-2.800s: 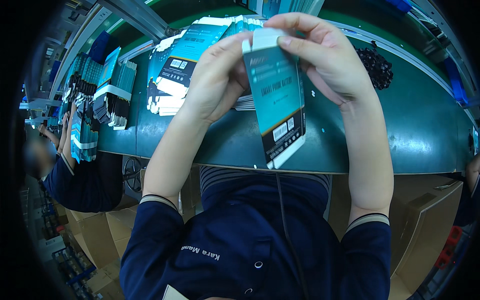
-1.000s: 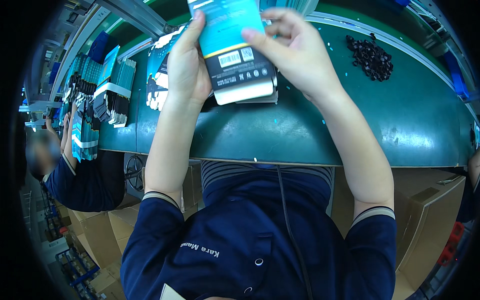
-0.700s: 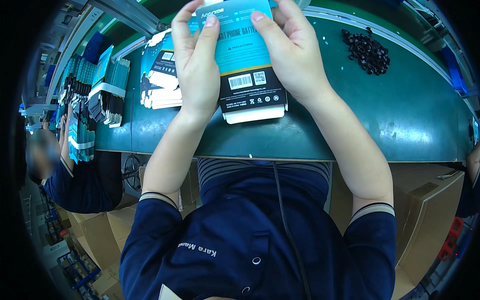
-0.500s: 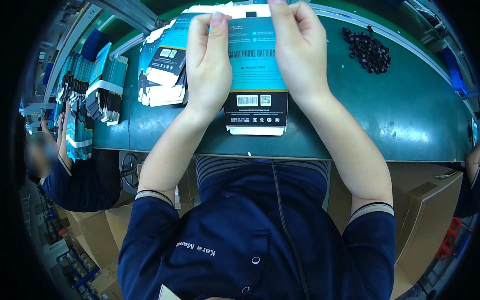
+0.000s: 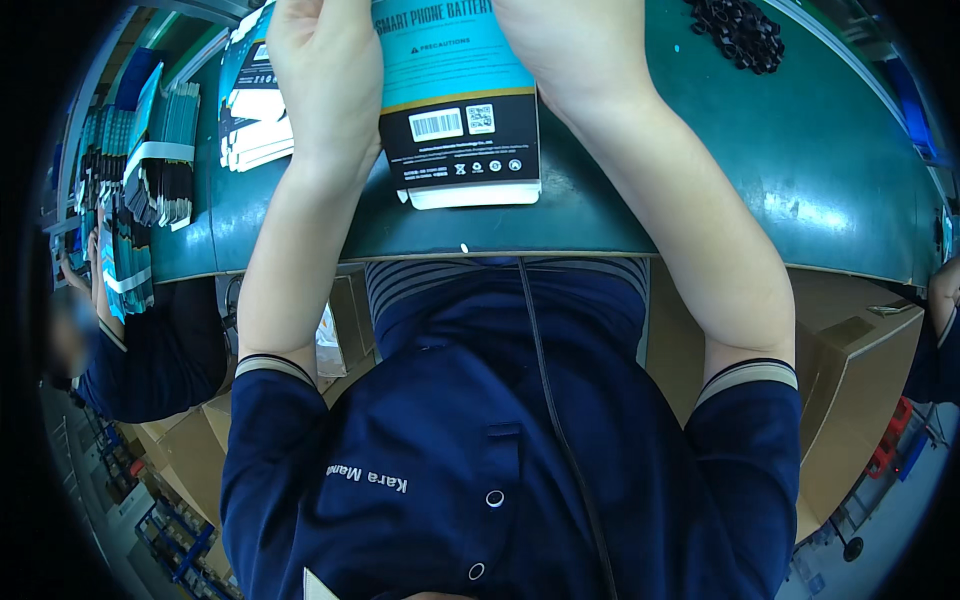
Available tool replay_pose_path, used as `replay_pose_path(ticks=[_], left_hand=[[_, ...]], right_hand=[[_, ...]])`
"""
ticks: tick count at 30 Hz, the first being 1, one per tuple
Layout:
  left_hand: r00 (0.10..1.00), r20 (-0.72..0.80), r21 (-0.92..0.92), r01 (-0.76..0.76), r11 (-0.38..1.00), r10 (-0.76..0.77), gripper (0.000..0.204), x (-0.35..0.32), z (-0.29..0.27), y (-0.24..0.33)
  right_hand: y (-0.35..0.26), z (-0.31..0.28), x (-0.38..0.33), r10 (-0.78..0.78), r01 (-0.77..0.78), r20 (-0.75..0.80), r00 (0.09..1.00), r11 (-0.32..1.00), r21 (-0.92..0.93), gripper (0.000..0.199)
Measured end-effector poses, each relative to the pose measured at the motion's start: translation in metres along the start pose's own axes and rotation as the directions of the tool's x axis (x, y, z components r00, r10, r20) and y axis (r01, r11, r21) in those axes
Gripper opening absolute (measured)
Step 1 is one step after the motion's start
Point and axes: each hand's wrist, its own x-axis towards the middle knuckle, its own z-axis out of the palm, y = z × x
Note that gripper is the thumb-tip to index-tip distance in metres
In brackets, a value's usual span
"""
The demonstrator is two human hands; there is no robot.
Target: Folding and assembling cardboard retail boxes for smartphone batteries on an assembly line.
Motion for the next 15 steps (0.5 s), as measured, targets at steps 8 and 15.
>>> replay_pose_path(ticks=[8, 15], left_hand=[[0.988, -0.124, 0.027, 0.101, 0.995, -0.097, 0.003, -0.005, 0.005, 0.015], [0.989, -0.088, 0.053, 0.123, 0.991, -0.118, 0.009, -0.005, -0.003, 0.012]], right_hand=[[0.003, 0.000, -0.005, 0.040, -0.040, -0.031, 0.999, 0.999, -0.005, 0.016], [-0.001, 0.000, -0.009, 0.057, -0.056, -0.024, 0.998, 0.998, 0.034, 0.011]])
